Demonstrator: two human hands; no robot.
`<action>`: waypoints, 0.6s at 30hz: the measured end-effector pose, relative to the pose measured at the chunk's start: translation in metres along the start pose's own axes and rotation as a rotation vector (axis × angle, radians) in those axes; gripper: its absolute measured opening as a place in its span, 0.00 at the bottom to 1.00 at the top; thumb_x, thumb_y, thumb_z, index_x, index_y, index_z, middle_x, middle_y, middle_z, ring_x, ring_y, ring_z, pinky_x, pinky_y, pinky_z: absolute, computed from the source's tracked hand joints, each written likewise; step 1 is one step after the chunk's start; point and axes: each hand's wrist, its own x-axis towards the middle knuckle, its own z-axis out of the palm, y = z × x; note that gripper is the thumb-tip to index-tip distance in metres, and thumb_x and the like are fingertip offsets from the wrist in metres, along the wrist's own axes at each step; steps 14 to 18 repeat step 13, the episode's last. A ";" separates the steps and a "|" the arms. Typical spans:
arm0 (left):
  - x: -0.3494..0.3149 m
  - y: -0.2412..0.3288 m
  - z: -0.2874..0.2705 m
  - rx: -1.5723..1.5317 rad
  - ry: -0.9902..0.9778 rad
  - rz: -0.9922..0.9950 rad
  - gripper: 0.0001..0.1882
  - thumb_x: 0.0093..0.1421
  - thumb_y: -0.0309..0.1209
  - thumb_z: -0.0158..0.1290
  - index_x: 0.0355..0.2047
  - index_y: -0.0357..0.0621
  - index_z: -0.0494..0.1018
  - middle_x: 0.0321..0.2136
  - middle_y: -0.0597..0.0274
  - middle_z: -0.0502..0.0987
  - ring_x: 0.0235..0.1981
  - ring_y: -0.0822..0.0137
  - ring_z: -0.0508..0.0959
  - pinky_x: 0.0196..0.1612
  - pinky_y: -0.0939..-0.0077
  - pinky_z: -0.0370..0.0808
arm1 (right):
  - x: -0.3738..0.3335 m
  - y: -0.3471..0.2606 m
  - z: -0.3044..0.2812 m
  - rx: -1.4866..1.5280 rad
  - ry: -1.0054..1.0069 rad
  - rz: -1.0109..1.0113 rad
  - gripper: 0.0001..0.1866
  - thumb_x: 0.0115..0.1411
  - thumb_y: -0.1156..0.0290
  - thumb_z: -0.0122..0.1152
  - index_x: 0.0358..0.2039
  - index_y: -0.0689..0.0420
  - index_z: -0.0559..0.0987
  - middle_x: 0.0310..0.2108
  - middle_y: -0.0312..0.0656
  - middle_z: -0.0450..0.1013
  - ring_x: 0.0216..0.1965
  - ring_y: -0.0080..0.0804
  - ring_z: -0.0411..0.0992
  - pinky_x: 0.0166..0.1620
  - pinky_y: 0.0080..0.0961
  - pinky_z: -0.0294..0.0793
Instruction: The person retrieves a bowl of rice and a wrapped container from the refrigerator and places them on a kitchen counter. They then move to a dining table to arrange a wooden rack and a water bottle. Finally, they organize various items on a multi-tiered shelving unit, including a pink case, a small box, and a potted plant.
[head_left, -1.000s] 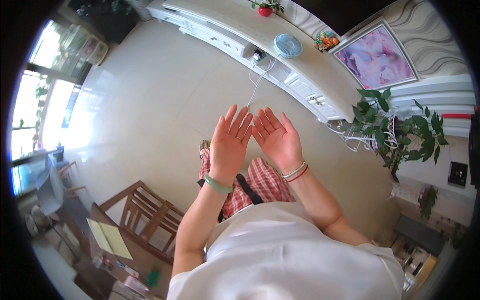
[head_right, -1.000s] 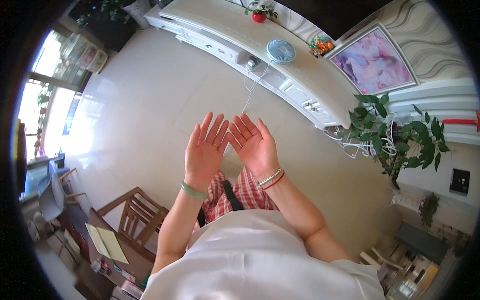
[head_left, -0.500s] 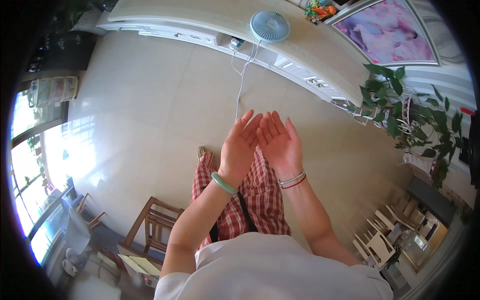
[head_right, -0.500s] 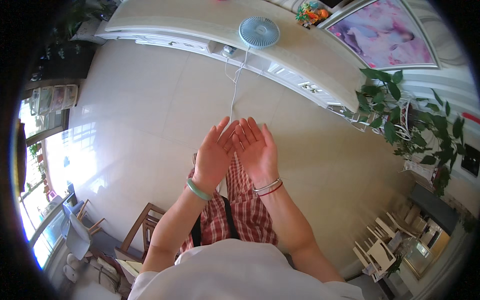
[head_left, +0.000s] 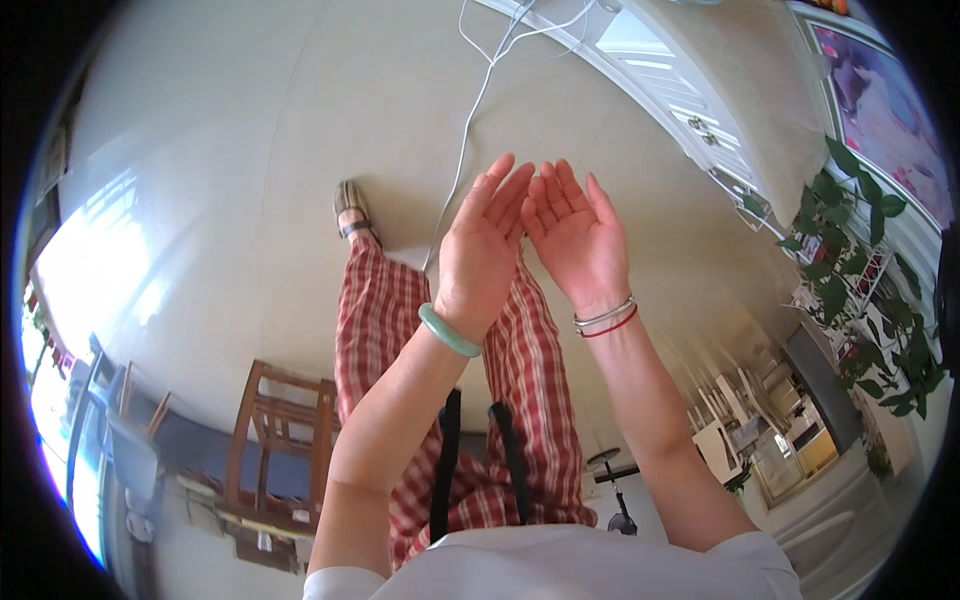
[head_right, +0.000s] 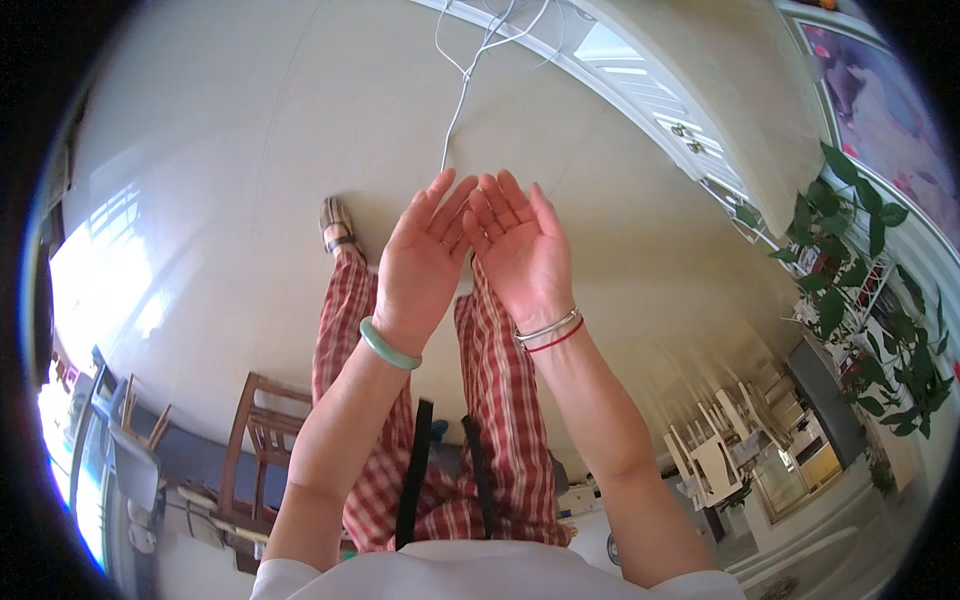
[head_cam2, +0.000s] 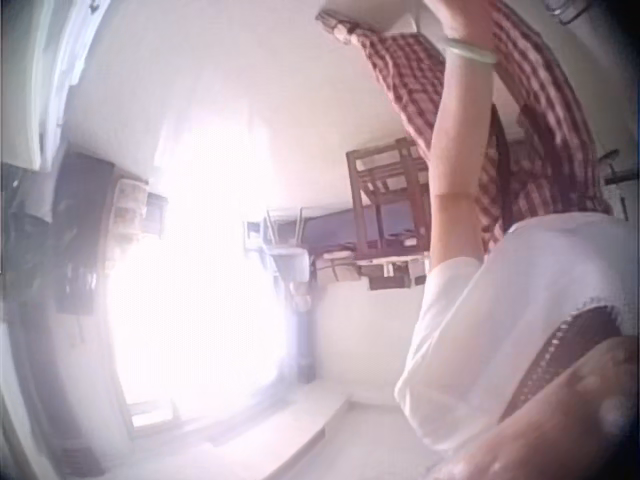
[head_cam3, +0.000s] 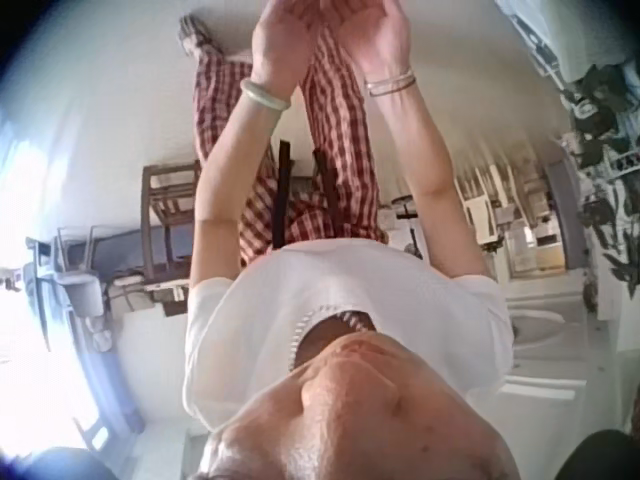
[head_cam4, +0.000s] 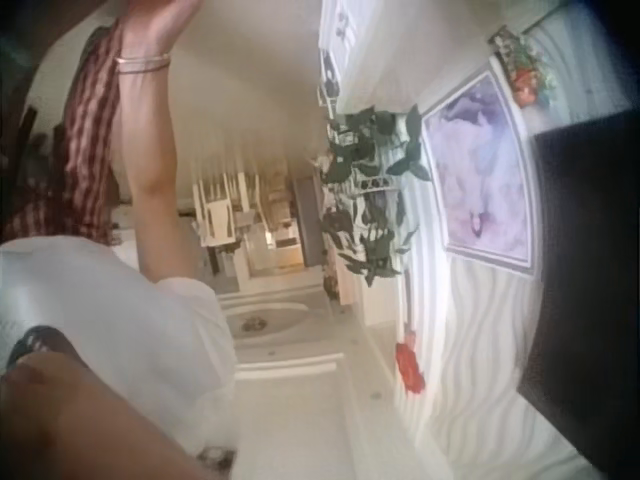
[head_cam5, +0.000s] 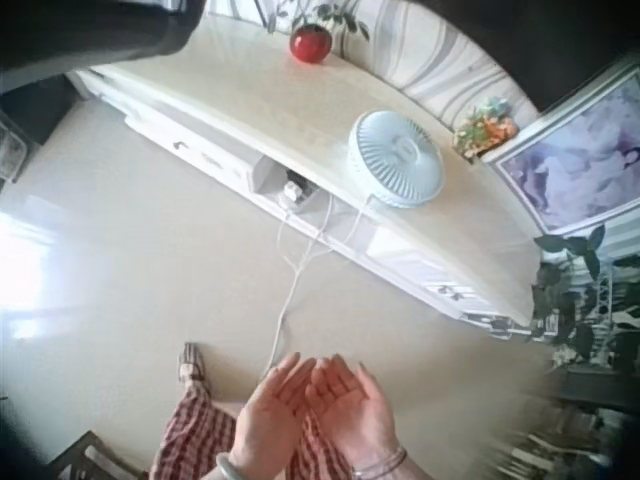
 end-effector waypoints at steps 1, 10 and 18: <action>0.025 0.002 -0.007 0.004 -0.012 -0.002 0.25 0.69 0.41 0.39 0.62 0.42 0.60 0.61 0.52 0.63 0.62 0.62 0.62 0.64 0.67 0.56 | 0.024 -0.002 -0.006 0.007 0.014 -0.034 0.18 0.69 0.61 0.45 0.49 0.61 0.74 0.48 0.45 0.73 0.50 0.37 0.71 0.57 0.37 0.68; 0.239 -0.010 -0.044 0.355 -0.234 0.126 0.26 0.68 0.34 0.43 0.64 0.36 0.56 0.62 0.52 0.60 0.63 0.64 0.61 0.63 0.69 0.60 | 0.226 -0.060 -0.053 -0.002 -0.108 -0.290 0.17 0.68 0.63 0.45 0.48 0.63 0.72 0.47 0.46 0.72 0.46 0.40 0.71 0.54 0.39 0.71; 0.291 -0.014 -0.052 0.570 -0.215 0.150 0.28 0.67 0.35 0.45 0.65 0.39 0.55 0.63 0.60 0.60 0.66 0.62 0.57 0.65 0.70 0.57 | 0.282 -0.082 -0.069 -0.160 -0.012 -0.472 0.16 0.67 0.65 0.47 0.50 0.63 0.70 0.47 0.46 0.72 0.47 0.42 0.71 0.54 0.40 0.72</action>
